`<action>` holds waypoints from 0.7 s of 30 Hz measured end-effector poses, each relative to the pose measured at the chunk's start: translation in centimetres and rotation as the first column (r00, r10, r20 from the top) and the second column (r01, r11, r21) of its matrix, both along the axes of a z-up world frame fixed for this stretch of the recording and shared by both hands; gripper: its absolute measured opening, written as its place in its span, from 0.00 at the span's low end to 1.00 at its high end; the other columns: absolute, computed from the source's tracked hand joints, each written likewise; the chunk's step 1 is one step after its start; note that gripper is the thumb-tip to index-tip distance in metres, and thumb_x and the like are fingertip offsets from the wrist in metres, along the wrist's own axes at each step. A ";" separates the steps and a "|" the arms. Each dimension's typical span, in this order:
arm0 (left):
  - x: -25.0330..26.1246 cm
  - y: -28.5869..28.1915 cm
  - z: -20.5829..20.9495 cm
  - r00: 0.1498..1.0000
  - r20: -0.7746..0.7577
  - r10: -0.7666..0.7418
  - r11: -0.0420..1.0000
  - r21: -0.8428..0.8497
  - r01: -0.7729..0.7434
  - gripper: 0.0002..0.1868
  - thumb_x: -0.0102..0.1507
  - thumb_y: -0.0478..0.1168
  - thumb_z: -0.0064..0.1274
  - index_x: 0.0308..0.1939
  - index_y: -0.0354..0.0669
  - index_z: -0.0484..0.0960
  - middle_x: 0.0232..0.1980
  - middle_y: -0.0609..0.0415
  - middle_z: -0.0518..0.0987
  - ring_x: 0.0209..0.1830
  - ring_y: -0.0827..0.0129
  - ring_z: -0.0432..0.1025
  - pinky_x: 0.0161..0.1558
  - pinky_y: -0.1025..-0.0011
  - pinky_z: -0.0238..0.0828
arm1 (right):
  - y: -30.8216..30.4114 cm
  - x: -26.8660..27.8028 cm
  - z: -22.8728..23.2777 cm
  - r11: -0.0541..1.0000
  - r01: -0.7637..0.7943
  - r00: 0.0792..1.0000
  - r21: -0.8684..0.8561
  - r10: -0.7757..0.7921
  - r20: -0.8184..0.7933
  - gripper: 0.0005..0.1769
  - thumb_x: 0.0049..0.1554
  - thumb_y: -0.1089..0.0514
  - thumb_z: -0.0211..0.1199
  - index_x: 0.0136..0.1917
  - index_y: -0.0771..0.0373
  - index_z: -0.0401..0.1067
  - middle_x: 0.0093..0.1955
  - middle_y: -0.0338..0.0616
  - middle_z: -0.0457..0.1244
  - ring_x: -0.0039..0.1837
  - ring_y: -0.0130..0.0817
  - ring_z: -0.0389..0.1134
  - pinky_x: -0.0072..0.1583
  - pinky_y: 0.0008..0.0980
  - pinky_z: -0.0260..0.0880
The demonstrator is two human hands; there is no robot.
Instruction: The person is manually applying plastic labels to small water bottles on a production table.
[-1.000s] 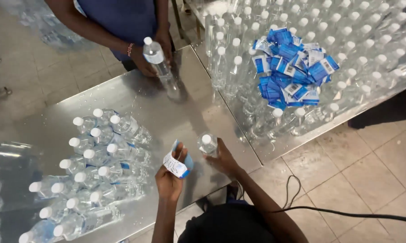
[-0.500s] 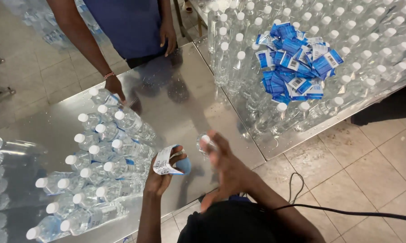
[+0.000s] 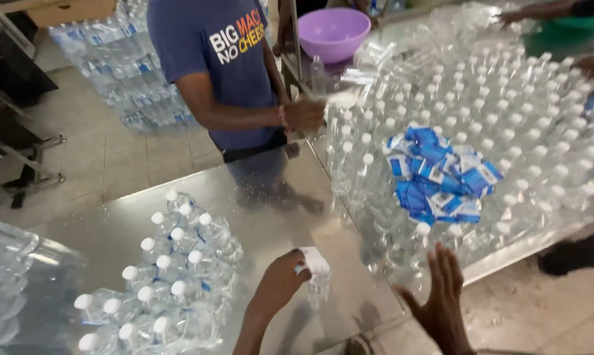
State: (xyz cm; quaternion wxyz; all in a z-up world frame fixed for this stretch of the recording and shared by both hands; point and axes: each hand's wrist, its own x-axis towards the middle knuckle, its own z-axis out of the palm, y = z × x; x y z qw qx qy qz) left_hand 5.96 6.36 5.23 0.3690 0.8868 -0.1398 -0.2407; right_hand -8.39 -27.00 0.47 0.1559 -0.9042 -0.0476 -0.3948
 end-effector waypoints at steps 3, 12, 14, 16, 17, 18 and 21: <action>-0.3 -1.8 0.4 0.981 0.089 -0.174 0.981 0.107 0.164 0.26 0.72 0.43 0.54 0.74 0.42 0.74 0.75 0.51 0.74 0.75 0.55 0.68 0.66 0.52 0.70 | 0.4 1.7 3.5 0.999 -0.030 0.998 0.033 0.028 0.053 0.59 0.60 0.42 0.72 0.92 0.54 0.41 0.93 0.52 0.40 0.93 0.52 0.40 0.88 0.60 0.45; 0.4 -3.0 -4.1 0.898 0.250 -0.362 0.914 0.283 0.290 0.15 0.67 0.30 0.56 0.58 0.40 0.80 0.57 0.48 0.80 0.57 0.51 0.74 0.44 0.52 0.77 | 4.1 0.8 1.5 0.991 -0.054 0.987 0.124 0.072 -0.144 0.44 0.63 0.53 0.71 0.85 0.62 0.54 0.88 0.58 0.44 0.83 0.59 0.53 0.75 0.59 0.69; 0.2 -3.1 -3.8 0.892 0.278 -0.356 0.922 0.258 0.288 0.18 0.66 0.27 0.55 0.60 0.40 0.78 0.55 0.47 0.80 0.55 0.51 0.73 0.45 0.53 0.74 | 3.5 0.9 1.3 0.992 -0.055 0.982 0.113 0.074 -0.176 0.43 0.63 0.53 0.71 0.85 0.60 0.56 0.87 0.59 0.44 0.84 0.60 0.52 0.75 0.60 0.69; 0.0 -3.4 -3.8 0.886 0.311 -0.345 0.932 0.222 0.285 0.21 0.64 0.24 0.53 0.62 0.39 0.75 0.54 0.45 0.79 0.53 0.51 0.72 0.47 0.54 0.72 | 3.0 1.4 1.5 0.994 -0.056 0.976 0.091 0.074 -0.206 0.42 0.63 0.53 0.71 0.85 0.59 0.57 0.86 0.59 0.44 0.85 0.60 0.51 0.75 0.61 0.69; 0.0 -3.5 -3.9 0.857 0.368 -0.360 0.925 0.263 0.276 0.22 0.64 0.22 0.52 0.62 0.36 0.69 0.49 0.45 0.78 0.49 0.51 0.72 0.45 0.54 0.71 | 3.1 1.8 1.8 0.990 -0.071 0.966 0.118 0.098 -0.239 0.40 0.63 0.53 0.70 0.83 0.60 0.59 0.86 0.59 0.46 0.82 0.57 0.54 0.74 0.58 0.70; -0.1 -3.5 -3.9 0.824 0.422 -0.377 0.916 0.302 0.264 0.24 0.64 0.21 0.50 0.62 0.34 0.63 0.45 0.45 0.76 0.44 0.52 0.72 0.43 0.55 0.70 | 3.2 2.2 2.1 0.986 -0.084 0.955 0.147 0.122 -0.271 0.38 0.63 0.54 0.70 0.82 0.61 0.61 0.85 0.59 0.48 0.79 0.54 0.56 0.73 0.55 0.71; 0.0 -3.5 -1.1 0.895 0.245 -0.372 0.907 0.301 0.294 0.19 0.69 0.26 0.51 0.61 0.43 0.64 0.54 0.42 0.79 0.62 0.44 0.76 0.61 0.46 0.72 | 5.2 4.3 1.0 0.930 -0.074 0.771 0.361 0.283 -0.571 0.36 0.64 0.45 0.67 0.81 0.57 0.65 0.81 0.52 0.55 0.83 0.56 0.55 0.73 0.53 0.69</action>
